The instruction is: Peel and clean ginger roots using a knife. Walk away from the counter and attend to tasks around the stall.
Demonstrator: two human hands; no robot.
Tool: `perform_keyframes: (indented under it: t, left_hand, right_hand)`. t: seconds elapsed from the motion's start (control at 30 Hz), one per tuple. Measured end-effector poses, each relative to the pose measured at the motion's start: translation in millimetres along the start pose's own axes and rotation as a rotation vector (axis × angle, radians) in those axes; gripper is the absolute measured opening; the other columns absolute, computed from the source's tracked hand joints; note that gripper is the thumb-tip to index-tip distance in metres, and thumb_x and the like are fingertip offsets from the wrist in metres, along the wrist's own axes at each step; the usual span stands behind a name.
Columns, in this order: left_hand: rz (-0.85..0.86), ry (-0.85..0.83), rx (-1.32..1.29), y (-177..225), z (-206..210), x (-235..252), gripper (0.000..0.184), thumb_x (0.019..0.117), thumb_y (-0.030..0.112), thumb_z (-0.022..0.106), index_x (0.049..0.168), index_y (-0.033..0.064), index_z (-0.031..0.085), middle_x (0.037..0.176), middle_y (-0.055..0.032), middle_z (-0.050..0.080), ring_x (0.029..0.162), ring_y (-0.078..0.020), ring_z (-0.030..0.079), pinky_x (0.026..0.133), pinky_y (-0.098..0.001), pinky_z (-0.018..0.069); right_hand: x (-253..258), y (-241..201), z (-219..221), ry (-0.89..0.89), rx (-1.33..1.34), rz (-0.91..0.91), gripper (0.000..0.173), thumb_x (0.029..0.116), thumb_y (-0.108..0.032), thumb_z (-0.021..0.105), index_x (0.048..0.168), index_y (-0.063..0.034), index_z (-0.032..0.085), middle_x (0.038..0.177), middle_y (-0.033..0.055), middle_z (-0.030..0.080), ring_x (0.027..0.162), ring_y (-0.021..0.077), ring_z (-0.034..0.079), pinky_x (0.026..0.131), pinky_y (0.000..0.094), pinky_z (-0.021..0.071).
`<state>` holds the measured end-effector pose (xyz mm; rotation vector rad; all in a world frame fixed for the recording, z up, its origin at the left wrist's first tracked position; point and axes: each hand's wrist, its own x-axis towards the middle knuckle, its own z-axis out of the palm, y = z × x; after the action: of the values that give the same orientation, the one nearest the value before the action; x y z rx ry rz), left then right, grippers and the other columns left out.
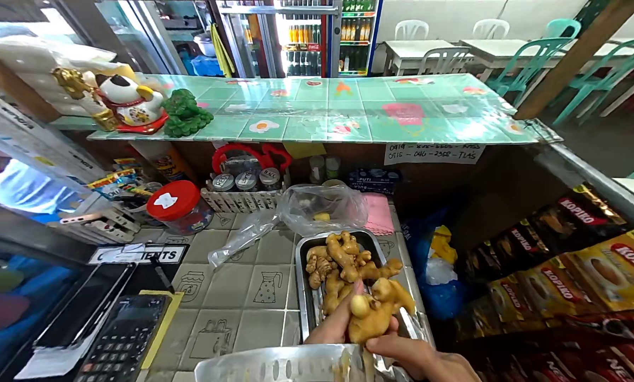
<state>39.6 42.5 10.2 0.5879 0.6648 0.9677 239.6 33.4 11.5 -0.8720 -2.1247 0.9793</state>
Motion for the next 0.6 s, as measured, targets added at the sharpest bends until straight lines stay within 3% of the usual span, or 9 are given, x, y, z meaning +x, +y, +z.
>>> perform_keyframes:
  t: [0.1, 0.13, 0.2, 0.23, 0.27, 0.33, 0.4, 0.47, 0.6]
  left_hand:
    - [-0.029, 0.025, -0.256, -5.9, -2.7, 6.3, 0.05, 0.1114, 0.035, 0.015, 0.126, 0.0094, 0.055, 0.105, -0.0049, 0.073, 0.097, -0.0124, 0.071, 0.083, -0.0288, 0.0593]
    - [-0.047, -0.005, -0.355, -7.7, -6.8, 7.1, 0.051, 0.1106, 0.038, 0.015, 0.128, 0.0103, 0.055, 0.109, -0.0068, 0.072, 0.097, -0.0147, 0.071, 0.08, -0.0297, 0.0601]
    - [-0.129, 0.017, -0.517, -0.3, -3.9, 7.6, 0.066, 0.1088, 0.052, 0.015, 0.117, 0.0068, 0.063, 0.105, -0.012, 0.071, 0.096, -0.0206, 0.071, 0.081, -0.0356, 0.0604]
    - [-0.128, 0.033, -0.541, 2.9, -3.6, 7.8, 0.069, 0.1083, 0.053, 0.014, 0.115, 0.006, 0.063, 0.104, -0.0132, 0.071, 0.096, -0.022, 0.071, 0.082, -0.0369, 0.0607]
    - [-0.089, 0.012, -0.554, 2.2, -7.0, 8.7, 0.067, 0.1082, 0.051, 0.013, 0.118, 0.0052, 0.061, 0.106, -0.0144, 0.071, 0.098, -0.0238, 0.071, 0.085, -0.0385, 0.0604]
    - [-0.025, 0.058, -0.504, 0.6, -8.2, 17.3, 0.068, 0.1085, 0.049, 0.009, 0.116, 0.0054, 0.06, 0.1, -0.0135, 0.073, 0.093, -0.0231, 0.073, 0.08, -0.0355, 0.0612]
    - [-0.045, 0.167, -0.493, 4.3, -0.6, 23.4, 0.075, 0.1068, 0.053, 0.005, 0.107, 0.0062, 0.064, 0.09, -0.0117, 0.074, 0.085, -0.0234, 0.074, 0.077, -0.0383, 0.0607]
    - [-0.08, 0.21, -0.494, 8.4, 4.0, 22.3, 0.077, 0.1067, 0.055, 0.005, 0.105, 0.0057, 0.064, 0.09, -0.0122, 0.073, 0.087, -0.0248, 0.073, 0.082, -0.0424, 0.06]
    - [-0.036, 0.187, -0.482, 7.9, 3.9, 20.3, 0.079, 0.1066, 0.054, 0.003, 0.105, 0.0048, 0.064, 0.093, -0.013, 0.073, 0.091, -0.0252, 0.073, 0.087, -0.0434, 0.059]
  right_hand:
    - [0.8, 3.7, 4.5, 0.012, 0.32, 0.004, 0.05, 0.103, -0.038, 0.06, 0.141, -0.0055, 0.057, 0.102, 0.0103, 0.069, 0.072, 0.0083, 0.059, 0.066, 0.0263, 0.0513]
    - [0.7, 5.2, 6.5, 0.022, 0.469, 0.013, 0.048, 0.1052, -0.035, 0.057, 0.143, -0.0054, 0.054, 0.107, 0.0058, 0.068, 0.07, 0.002, 0.056, 0.062, 0.0208, 0.0495]
    - [0.2, 4.1, 7.9, 0.057, 0.592, 0.065, 0.047, 0.1088, -0.035, 0.048, 0.147, -0.0074, 0.05, 0.099, 0.0008, 0.067, 0.06, -0.0024, 0.047, 0.051, 0.0173, 0.0418]
    - [-0.4, 4.2, 7.5, 0.066, 0.558, 0.085, 0.049, 0.1095, -0.035, 0.046, 0.148, -0.0049, 0.049, 0.1, 0.0035, 0.066, 0.058, -0.0008, 0.047, 0.051, 0.0188, 0.0415]
    - [-1.4, 4.8, 6.5, 0.054, 0.47, 0.093, 0.053, 0.1093, -0.035, 0.046, 0.151, -0.0025, 0.047, 0.115, 0.0086, 0.068, 0.063, 0.001, 0.051, 0.055, 0.0207, 0.0461]
    - [-3.3, 3.1, 5.8, -0.008, 0.255, 0.101, 0.064, 0.1067, -0.042, 0.05, 0.154, -0.0002, 0.042, 0.138, 0.016, 0.062, 0.093, 0.0111, 0.068, 0.081, 0.0324, 0.058]
    - [-2.9, 1.9, 15.7, -0.007, 0.143, 0.096, 0.075, 0.1008, -0.049, 0.059, 0.155, 0.001, 0.041, 0.135, 0.0197, 0.064, 0.099, 0.0203, 0.071, 0.083, 0.0422, 0.0591]
    - [0.3, 3.4, 24.5, -0.009, 0.065, 0.069, 0.081, 0.0959, -0.05, 0.065, 0.153, 0.0019, 0.042, 0.137, 0.0196, 0.063, 0.109, 0.0238, 0.07, 0.088, 0.0443, 0.0584]
    - [2.3, -4.3, 29.0, 0.0, -0.007, 0.079, 0.087, 0.0928, -0.054, 0.067, 0.153, 0.0029, 0.042, 0.122, 0.0208, 0.07, 0.088, 0.0245, 0.071, 0.073, 0.0443, 0.0585]
